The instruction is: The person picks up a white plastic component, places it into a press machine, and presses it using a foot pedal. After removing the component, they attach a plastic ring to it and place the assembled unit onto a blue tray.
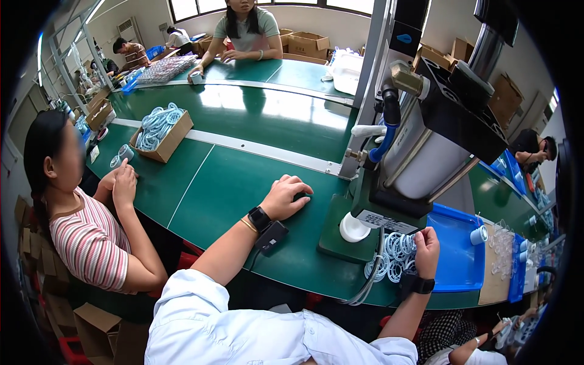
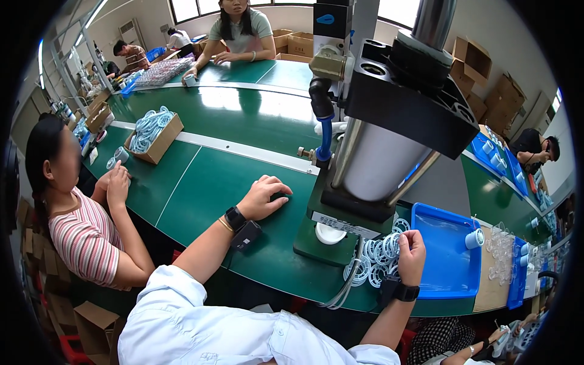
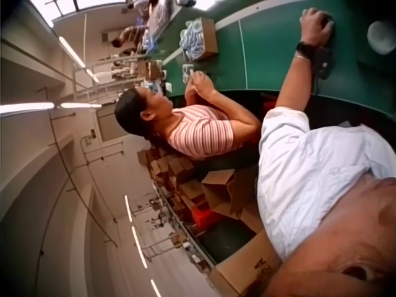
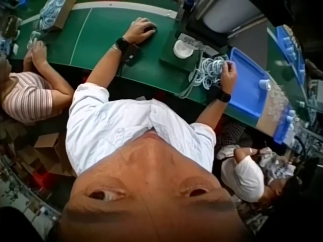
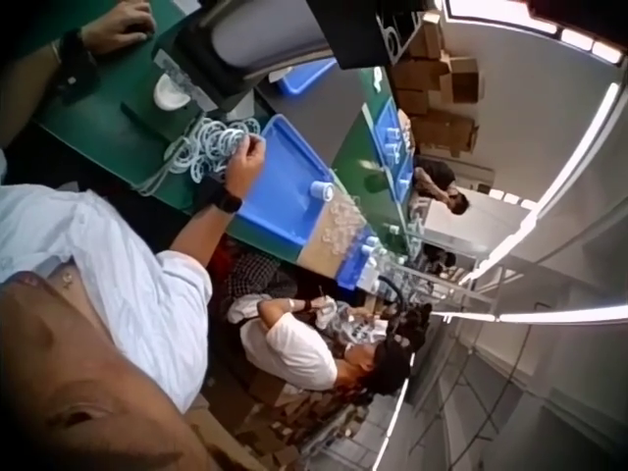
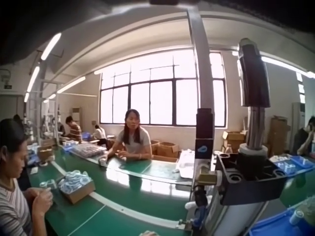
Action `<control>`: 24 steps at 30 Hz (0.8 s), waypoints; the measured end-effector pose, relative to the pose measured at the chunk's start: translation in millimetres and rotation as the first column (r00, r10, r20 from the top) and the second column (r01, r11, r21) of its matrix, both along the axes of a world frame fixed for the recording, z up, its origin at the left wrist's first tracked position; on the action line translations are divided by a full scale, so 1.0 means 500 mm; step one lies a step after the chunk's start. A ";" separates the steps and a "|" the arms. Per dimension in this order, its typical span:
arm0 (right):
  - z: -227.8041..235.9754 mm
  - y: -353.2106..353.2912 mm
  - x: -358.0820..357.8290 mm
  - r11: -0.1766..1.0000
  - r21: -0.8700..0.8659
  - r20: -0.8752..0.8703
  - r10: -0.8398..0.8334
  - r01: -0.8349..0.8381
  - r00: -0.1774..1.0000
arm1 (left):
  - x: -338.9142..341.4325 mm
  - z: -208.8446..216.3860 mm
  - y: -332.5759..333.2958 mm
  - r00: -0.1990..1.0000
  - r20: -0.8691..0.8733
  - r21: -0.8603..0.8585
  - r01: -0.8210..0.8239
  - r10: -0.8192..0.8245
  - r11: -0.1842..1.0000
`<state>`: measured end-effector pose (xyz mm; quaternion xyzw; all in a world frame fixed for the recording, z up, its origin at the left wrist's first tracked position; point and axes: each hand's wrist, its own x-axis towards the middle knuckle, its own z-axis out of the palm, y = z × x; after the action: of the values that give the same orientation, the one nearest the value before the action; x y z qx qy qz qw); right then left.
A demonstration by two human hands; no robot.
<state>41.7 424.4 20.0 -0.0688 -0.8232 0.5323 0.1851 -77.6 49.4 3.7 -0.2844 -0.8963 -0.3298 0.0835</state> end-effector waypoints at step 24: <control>-0.007 0.002 -0.002 1.000 0.022 -0.010 -0.009 0.010 1.000 | -0.001 -0.005 -0.006 0.999 0.030 -0.001 0.034 -0.034 0.999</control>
<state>40.5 425.5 16.3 -0.0680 -0.8279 0.5224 0.1925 -77.8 46.3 1.2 -0.2946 -0.8928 -0.3346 0.0641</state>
